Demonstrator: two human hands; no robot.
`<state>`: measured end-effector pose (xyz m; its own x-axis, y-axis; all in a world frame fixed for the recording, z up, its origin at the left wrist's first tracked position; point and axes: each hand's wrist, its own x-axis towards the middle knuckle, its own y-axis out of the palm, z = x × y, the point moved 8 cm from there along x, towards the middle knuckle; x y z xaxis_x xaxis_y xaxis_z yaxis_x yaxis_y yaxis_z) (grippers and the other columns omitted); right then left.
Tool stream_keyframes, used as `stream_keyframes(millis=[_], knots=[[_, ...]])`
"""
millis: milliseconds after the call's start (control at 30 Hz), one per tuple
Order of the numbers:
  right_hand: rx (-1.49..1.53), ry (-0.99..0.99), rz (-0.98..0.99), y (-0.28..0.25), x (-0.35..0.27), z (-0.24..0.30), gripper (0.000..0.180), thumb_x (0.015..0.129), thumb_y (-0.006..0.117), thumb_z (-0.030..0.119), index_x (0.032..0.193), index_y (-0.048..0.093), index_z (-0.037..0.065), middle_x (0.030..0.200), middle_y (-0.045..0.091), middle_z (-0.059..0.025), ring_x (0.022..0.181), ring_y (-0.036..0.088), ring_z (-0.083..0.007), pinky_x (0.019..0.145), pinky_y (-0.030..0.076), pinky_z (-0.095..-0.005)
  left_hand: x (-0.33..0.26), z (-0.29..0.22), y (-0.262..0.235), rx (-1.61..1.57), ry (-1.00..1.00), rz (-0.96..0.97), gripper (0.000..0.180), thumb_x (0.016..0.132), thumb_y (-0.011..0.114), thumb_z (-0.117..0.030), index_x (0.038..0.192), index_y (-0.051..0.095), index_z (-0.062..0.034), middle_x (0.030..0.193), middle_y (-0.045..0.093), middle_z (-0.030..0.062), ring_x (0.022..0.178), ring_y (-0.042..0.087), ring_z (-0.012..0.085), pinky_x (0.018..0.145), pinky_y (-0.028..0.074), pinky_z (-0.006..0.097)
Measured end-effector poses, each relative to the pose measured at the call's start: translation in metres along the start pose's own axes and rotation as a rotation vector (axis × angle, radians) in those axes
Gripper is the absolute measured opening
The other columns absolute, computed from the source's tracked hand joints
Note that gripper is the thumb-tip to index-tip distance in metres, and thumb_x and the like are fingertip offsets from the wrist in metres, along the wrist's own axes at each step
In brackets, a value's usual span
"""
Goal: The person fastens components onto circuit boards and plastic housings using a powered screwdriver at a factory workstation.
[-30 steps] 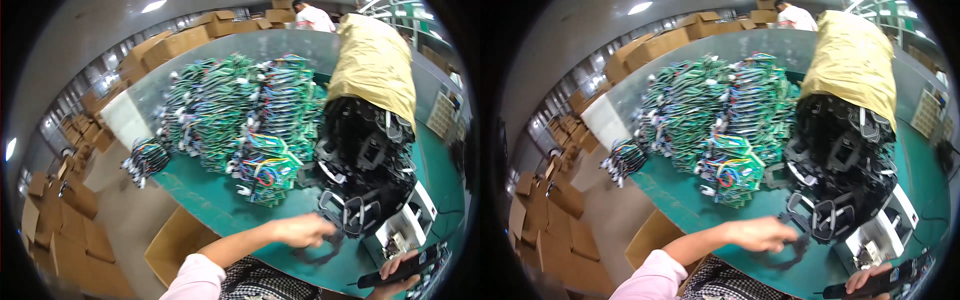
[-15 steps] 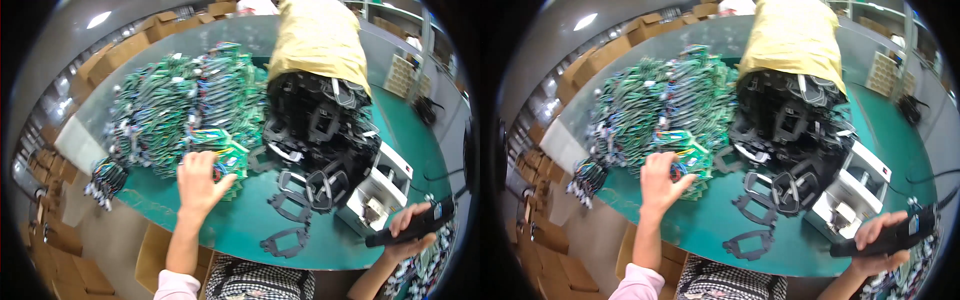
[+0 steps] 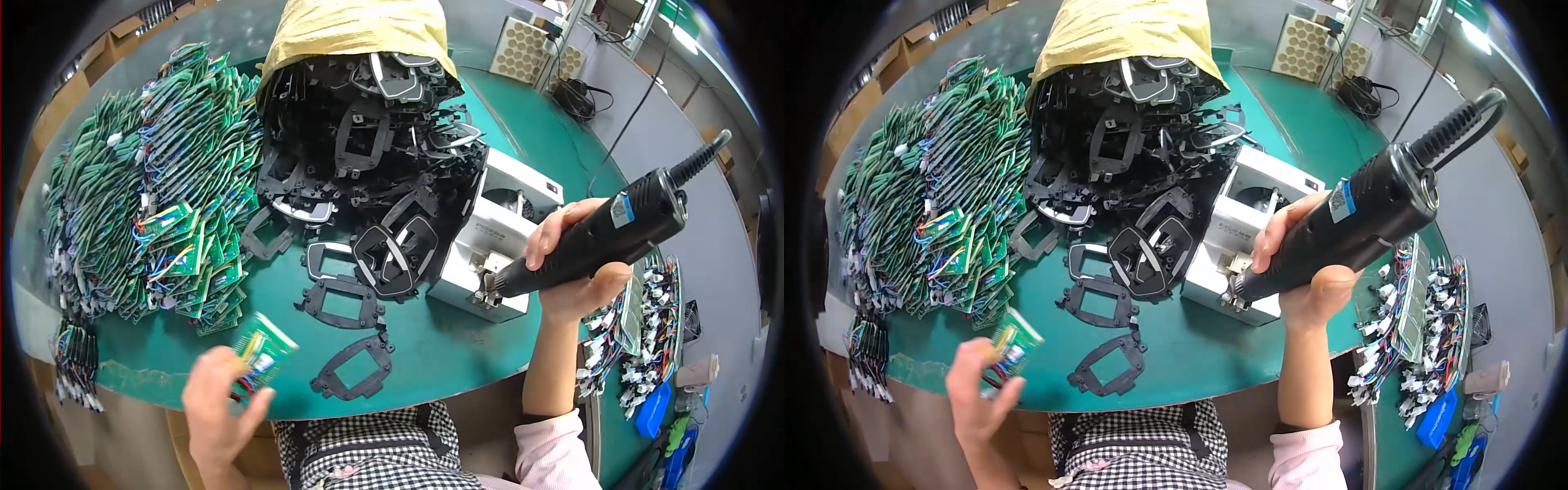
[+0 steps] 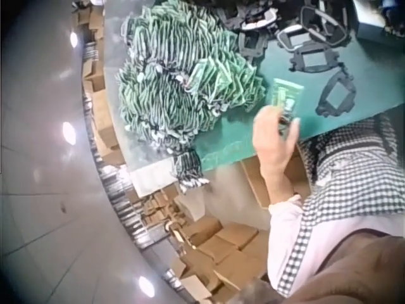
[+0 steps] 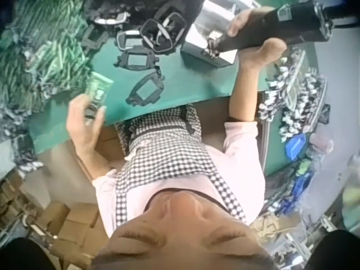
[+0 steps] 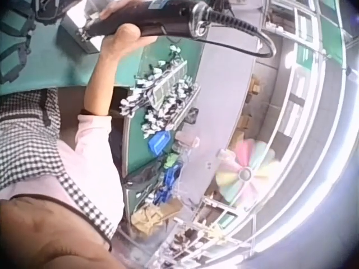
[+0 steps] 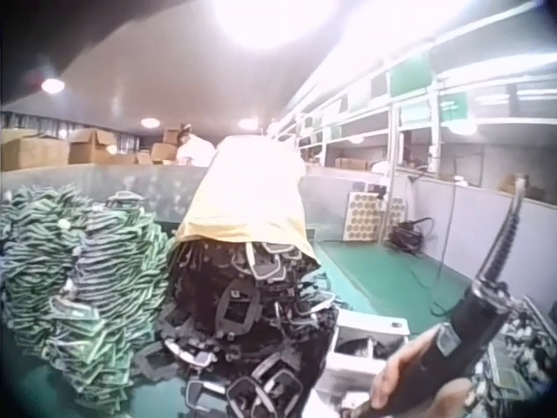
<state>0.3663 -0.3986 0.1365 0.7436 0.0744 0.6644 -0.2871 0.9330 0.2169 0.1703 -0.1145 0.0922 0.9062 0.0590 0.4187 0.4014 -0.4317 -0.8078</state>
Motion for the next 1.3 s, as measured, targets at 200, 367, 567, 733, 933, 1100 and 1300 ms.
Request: stream_keyframes(millis=[200,367,567,733,933,1100,1300], knots=[[0.150,0.124,0.061,0.013,-0.010,-0.008,0.076,0.068,0.055,0.069,0.093,0.041,-0.001,0.062,0.046,-0.0081,0.044,0.046,-0.0148,0.040,0.039,-0.0242,-0.020,-0.011,0.051,-0.240,-0.187,0.170,0.048,0.056,0.078,-0.014,0.096,0.054,-0.0015,0.098,0.057,0.0164,0.090,0.055,0.0324,0.078,0.046,0.038],[0.151,0.158,0.074,0.056,-0.035,-0.018,0.078,0.068,0.053,0.072,0.092,0.039,-0.001,0.059,0.045,-0.0083,0.042,0.046,-0.0150,0.038,0.040,-0.0239,-0.014,-0.024,0.080,-0.305,-0.056,0.153,0.046,0.059,0.076,-0.012,0.098,0.052,-0.0037,0.098,0.058,0.0139,0.092,0.055,0.0301,0.080,0.043,0.038],[0.224,0.256,0.089,0.091,-0.051,-0.045,0.080,0.066,0.050,0.076,0.090,0.040,0.000,0.059,0.047,-0.0092,0.042,0.047,-0.0163,0.039,0.042,-0.0254,-0.007,-0.023,0.097,-0.255,-0.044,0.130,0.046,0.061,0.072,-0.011,0.100,0.049,-0.0048,0.100,0.055,0.0095,0.093,0.049,0.0278,0.079,0.037,0.038],[0.246,0.316,0.104,0.106,-0.059,-0.063,0.079,0.064,0.054,0.075,0.091,0.041,0.002,0.061,0.048,-0.0092,0.045,0.049,-0.0160,0.041,0.043,-0.0249,-0.009,-0.017,0.104,-0.253,-0.076,0.125,0.048,0.059,0.074,-0.012,0.099,0.050,-0.0048,0.100,0.057,0.0095,0.093,0.051,0.0292,0.081,0.039,0.040],[0.200,0.354,0.089,0.112,-0.067,-0.072,0.080,0.062,0.055,0.075,0.092,0.041,0.002,0.061,0.049,-0.0085,0.045,0.049,-0.0160,0.042,0.043,-0.0247,-0.014,-0.015,0.107,-0.254,-0.090,0.125,0.048,0.059,0.074,-0.011,0.100,0.049,-0.0051,0.101,0.057,0.0086,0.093,0.051,0.0286,0.079,0.039,0.039],[0.265,0.379,0.196,0.116,-0.071,-0.077,0.079,0.061,0.058,0.073,0.091,0.041,0.002,0.060,0.049,-0.0076,0.046,0.050,-0.0158,0.042,0.043,-0.0250,-0.013,-0.017,0.107,-0.232,-0.107,0.128,0.048,0.059,0.074,-0.009,0.099,0.050,-0.0044,0.100,0.057,0.0102,0.092,0.051,0.0293,0.078,0.040,0.039],[0.398,0.435,0.341,0.140,-0.077,-0.076,0.077,0.061,0.058,0.073,0.086,0.041,0.001,0.058,0.049,-0.0058,0.047,0.051,-0.0148,0.042,0.043,-0.0243,-0.015,-0.015,0.101,-0.230,-0.171,0.087,0.047,0.058,0.074,-0.006,0.098,0.050,-0.0028,0.095,0.054,0.0139,0.090,0.050,0.0323,0.078,0.041,0.040]])
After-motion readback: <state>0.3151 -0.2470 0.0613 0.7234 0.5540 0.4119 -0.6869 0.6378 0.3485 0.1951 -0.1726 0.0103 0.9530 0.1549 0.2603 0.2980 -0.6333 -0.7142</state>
